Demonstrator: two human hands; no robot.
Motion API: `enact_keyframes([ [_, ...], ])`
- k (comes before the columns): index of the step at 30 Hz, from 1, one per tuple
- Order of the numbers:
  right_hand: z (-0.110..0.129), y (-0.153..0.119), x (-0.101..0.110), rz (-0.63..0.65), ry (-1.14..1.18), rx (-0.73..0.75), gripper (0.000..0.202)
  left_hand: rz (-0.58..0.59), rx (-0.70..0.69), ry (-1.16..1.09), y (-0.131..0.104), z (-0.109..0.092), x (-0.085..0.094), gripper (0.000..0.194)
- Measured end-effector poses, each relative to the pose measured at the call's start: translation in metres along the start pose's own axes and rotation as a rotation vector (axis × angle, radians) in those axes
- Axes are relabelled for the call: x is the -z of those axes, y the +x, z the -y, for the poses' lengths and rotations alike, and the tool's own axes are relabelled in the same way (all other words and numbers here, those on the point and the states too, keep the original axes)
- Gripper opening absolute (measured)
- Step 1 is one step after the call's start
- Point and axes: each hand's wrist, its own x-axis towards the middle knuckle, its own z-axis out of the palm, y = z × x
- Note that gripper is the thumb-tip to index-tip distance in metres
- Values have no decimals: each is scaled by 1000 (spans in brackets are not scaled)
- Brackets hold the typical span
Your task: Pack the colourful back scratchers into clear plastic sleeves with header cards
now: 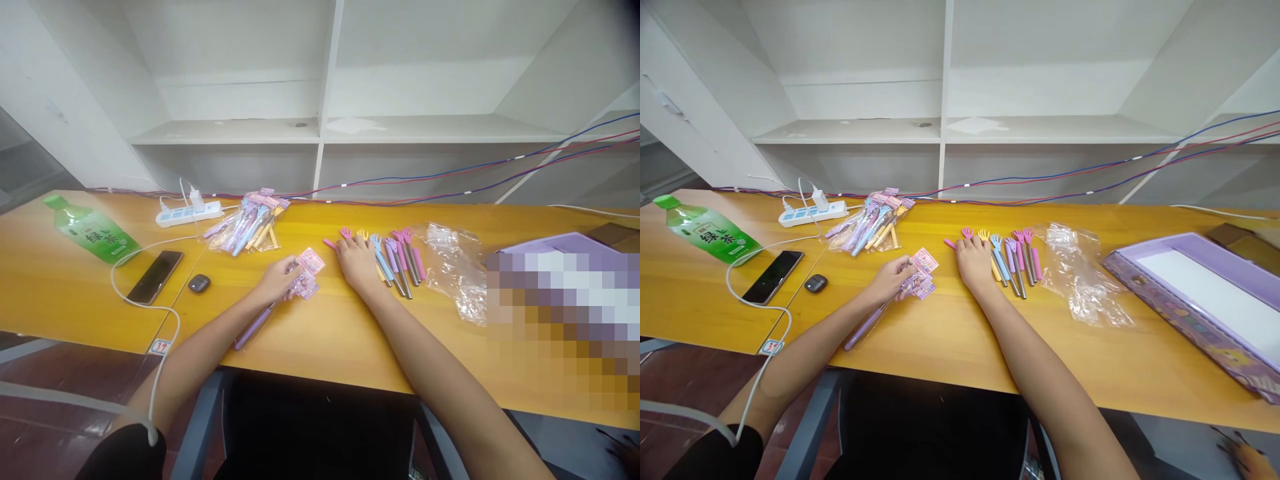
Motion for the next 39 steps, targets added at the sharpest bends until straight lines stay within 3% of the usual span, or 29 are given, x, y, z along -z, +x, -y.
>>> enact_keyframes([
  [4,-3,-1,6,29,40,-15,35,18,-22,7,-2,-1,-1,34],
  [9,-27,-14,23,26,82,-257,32,47,-53,0,-4,2,-2,36],
  [13,-44,-21,30,15,135,-297,39,56,-45,-19,-4,5,-3,41],
  [17,-26,-26,41,-128,410,-126,31,98,-15,-32,-6,3,-5,47],
  [21,20,-36,51,-56,626,165,29,88,-21,-32,-8,0,-8,43],
  [24,43,-43,52,-69,650,149,31,66,-27,-47,-7,1,-9,38],
  [27,46,-45,52,-152,690,67,34,58,-38,-73,-7,2,-8,38],
  [33,35,-46,54,-184,728,205,26,57,-118,-81,-9,1,-8,43],
  [39,42,-44,48,-257,916,204,15,78,-153,-67,-10,4,-10,44],
])
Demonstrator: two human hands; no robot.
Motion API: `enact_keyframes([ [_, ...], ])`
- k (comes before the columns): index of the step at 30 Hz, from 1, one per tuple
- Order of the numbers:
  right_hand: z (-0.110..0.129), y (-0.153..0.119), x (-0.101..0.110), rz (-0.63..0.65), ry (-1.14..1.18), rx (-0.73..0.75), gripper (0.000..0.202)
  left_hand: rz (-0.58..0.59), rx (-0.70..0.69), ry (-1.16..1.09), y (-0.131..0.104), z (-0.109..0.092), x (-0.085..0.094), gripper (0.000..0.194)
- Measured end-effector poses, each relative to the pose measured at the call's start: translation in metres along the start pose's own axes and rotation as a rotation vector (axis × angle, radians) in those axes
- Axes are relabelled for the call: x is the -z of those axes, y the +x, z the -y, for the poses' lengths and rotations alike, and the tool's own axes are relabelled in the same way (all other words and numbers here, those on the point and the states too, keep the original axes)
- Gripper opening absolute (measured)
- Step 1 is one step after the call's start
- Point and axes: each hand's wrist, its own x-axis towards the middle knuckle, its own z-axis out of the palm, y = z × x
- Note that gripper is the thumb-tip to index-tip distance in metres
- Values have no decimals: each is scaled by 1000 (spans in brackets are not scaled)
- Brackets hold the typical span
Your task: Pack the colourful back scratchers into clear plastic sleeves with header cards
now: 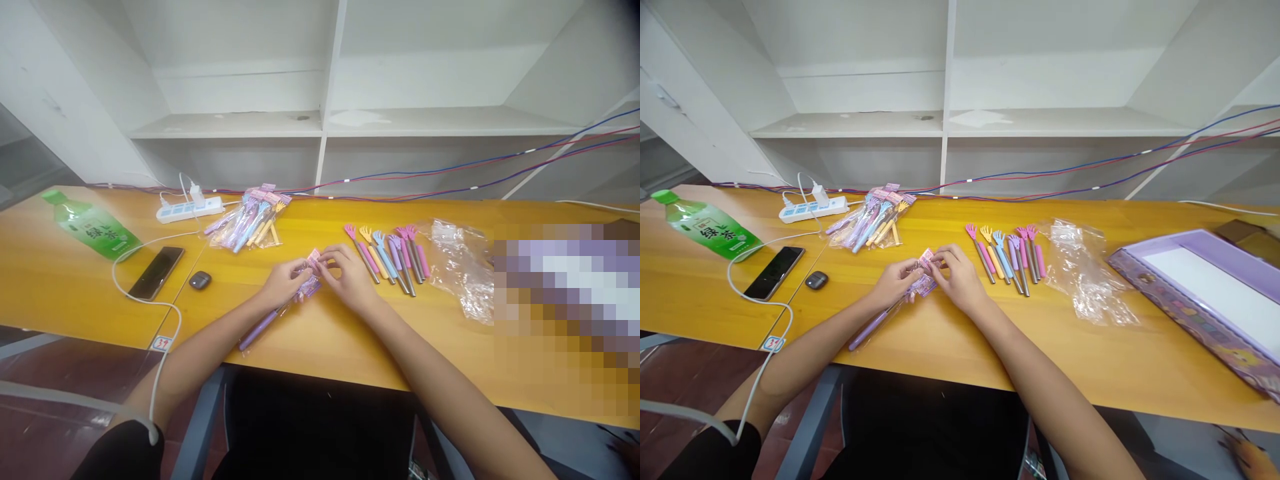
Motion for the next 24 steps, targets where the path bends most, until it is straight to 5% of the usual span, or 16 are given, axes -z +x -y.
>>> enact_keyframes([
  [7,0,-3,-9,-115,-64,93,9,20,-57,162,-3,-1,-5,35],
  [12,-1,-4,-10,-123,-125,21,13,71,-91,196,-3,-4,-4,31],
  [18,-15,-4,0,-120,41,-164,14,-16,-132,163,5,5,1,25],
  [24,-12,-1,14,8,-94,65,21,15,-131,46,6,9,-4,30],
])
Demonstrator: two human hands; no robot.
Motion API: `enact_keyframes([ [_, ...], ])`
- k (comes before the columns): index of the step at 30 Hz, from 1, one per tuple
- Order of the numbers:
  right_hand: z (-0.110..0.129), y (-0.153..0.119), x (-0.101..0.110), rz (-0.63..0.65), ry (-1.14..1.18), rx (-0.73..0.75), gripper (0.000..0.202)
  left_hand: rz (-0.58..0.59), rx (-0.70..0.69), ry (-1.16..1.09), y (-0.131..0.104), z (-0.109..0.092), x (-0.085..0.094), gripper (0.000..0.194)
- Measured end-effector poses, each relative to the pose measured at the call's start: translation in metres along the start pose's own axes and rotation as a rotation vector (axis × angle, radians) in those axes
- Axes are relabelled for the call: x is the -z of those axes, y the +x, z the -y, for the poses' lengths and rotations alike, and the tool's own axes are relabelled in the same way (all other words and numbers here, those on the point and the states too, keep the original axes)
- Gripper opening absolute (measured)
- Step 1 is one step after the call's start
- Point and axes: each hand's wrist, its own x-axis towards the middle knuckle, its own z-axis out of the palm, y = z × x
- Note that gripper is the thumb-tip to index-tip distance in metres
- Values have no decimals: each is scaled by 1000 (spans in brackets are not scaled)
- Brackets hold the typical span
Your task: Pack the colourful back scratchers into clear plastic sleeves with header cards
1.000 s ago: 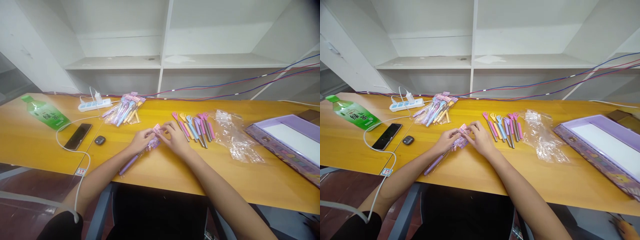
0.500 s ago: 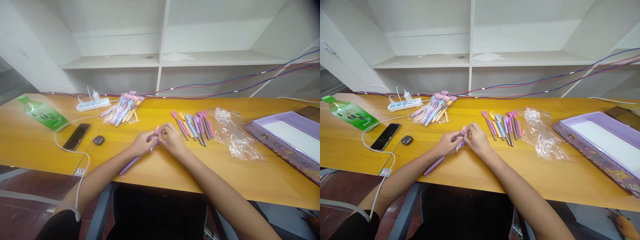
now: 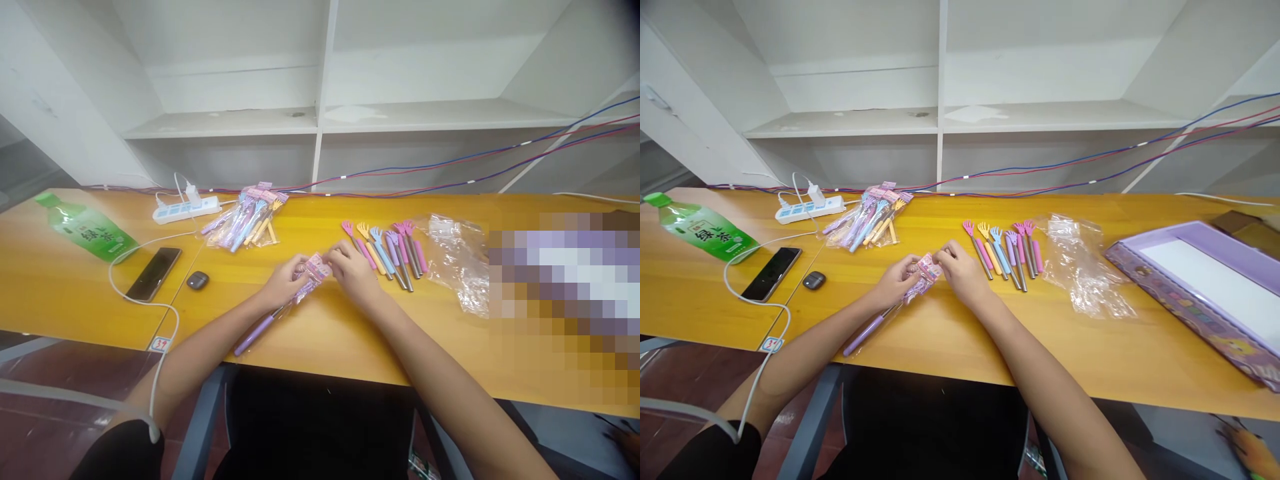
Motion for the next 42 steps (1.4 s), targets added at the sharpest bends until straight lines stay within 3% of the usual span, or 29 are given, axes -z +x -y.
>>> enact_keyframes([
  [5,9,3,4,80,185,-140,20,-55,-40,125,0,-5,3,27],
  [8,2,4,0,114,298,-181,16,-54,-55,208,0,-7,4,26],
  [12,-15,7,-2,-113,341,-277,22,-89,-21,286,1,-4,3,27],
  [14,-17,8,1,-158,316,-293,25,-115,3,283,1,-2,3,27],
  [18,-3,5,7,-29,242,-116,21,-148,50,266,2,-1,3,24],
  [22,17,-1,-3,3,147,84,56,-198,84,304,2,-3,5,42],
  [23,19,-2,-7,6,135,110,54,-213,86,307,2,-3,6,46],
  [27,20,-2,-16,15,103,69,12,-270,55,339,2,-4,8,53],
  [33,11,-1,-15,-53,91,11,20,-251,43,320,2,-8,6,52],
  [37,14,-2,-12,-19,125,9,24,-221,23,312,0,-7,5,51],
  [42,20,0,-7,-5,192,-78,10,-207,17,250,-1,-5,4,48],
])
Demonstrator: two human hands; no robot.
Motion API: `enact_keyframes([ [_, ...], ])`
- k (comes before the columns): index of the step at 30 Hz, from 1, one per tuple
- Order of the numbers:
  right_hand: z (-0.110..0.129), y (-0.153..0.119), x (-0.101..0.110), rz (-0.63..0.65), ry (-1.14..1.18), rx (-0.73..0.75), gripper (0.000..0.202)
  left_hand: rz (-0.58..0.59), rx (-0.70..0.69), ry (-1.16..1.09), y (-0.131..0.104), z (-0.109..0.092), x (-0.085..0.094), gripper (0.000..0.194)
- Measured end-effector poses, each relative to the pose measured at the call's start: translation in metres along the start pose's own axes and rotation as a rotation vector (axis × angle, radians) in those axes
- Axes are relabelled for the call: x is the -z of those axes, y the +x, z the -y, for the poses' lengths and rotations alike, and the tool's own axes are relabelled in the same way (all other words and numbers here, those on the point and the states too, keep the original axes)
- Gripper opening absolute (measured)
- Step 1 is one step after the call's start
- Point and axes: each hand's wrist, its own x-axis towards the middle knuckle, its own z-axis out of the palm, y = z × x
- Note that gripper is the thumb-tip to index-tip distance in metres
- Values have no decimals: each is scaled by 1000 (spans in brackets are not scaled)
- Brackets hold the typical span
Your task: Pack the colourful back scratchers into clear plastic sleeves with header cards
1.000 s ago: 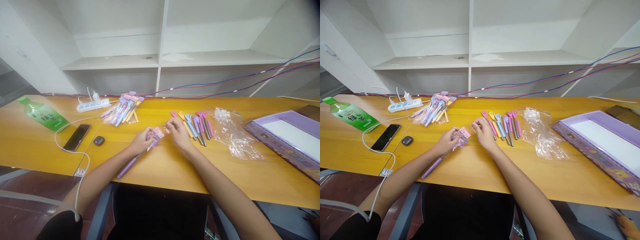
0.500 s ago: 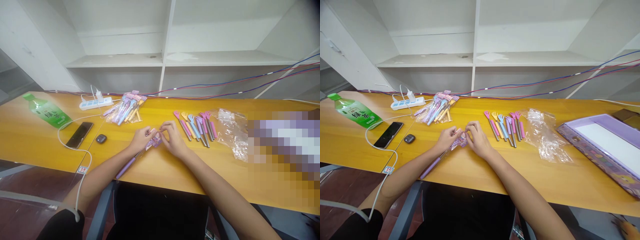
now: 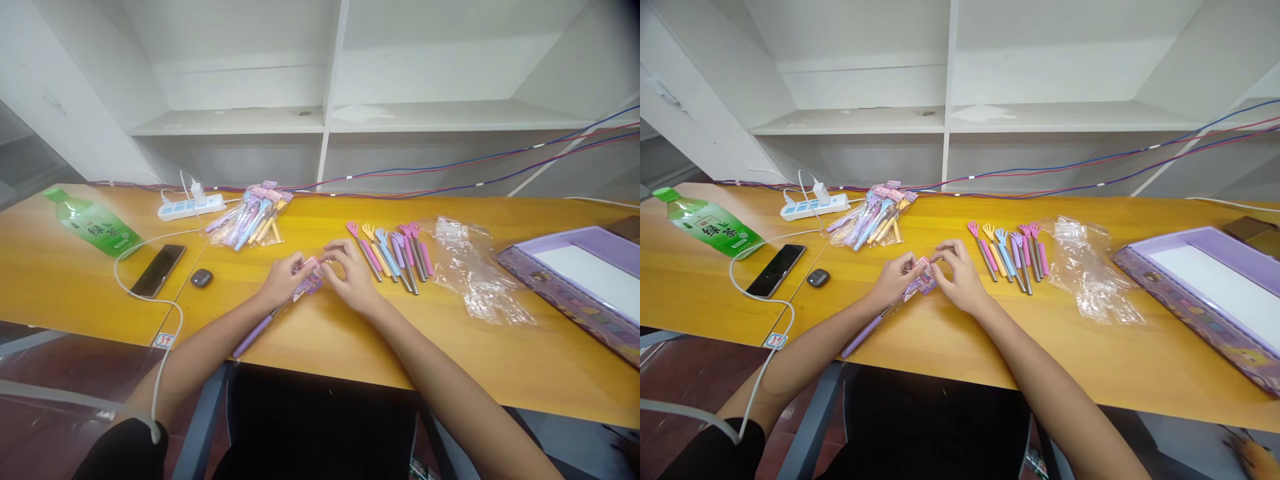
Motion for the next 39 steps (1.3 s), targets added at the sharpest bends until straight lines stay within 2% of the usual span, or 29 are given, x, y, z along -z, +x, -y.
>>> enact_keyframes([
  [6,-16,4,-4,42,236,-174,21,45,-11,-37,0,-1,-1,38],
  [11,-38,5,-3,-226,274,-388,27,-14,-3,-39,1,1,0,27],
  [13,-43,5,-1,-274,263,-448,28,-39,29,-122,2,1,0,29],
  [14,-44,5,0,-252,247,-458,29,-52,49,-195,3,1,0,30],
  [16,-43,3,-1,-126,197,-444,31,-104,79,-352,4,0,2,35],
  [18,-37,2,-5,-25,118,-402,33,-203,88,-451,6,-3,4,38],
  [20,-27,0,-9,-21,63,-342,37,-320,94,-496,8,-5,5,40],
  [22,-14,-2,-13,34,135,-300,42,-413,90,-545,9,-6,6,40],
  [24,1,-6,-19,242,322,-277,43,-470,82,-595,9,-5,6,40],
  [27,21,-13,-29,558,534,-279,37,-487,72,-619,9,-3,2,43],
  [28,25,-15,-32,615,577,-305,35,-465,70,-616,8,-2,1,44],
  [30,27,-17,-35,643,658,-392,35,-387,71,-609,8,-1,-1,49],
  [32,23,-14,-33,538,736,-482,36,-255,80,-587,8,1,-4,54],
  [36,2,-2,-19,75,835,-587,40,49,88,-495,5,8,-10,58],
  [39,-12,8,-6,-205,867,-583,43,199,70,-475,-2,9,-16,55],
])
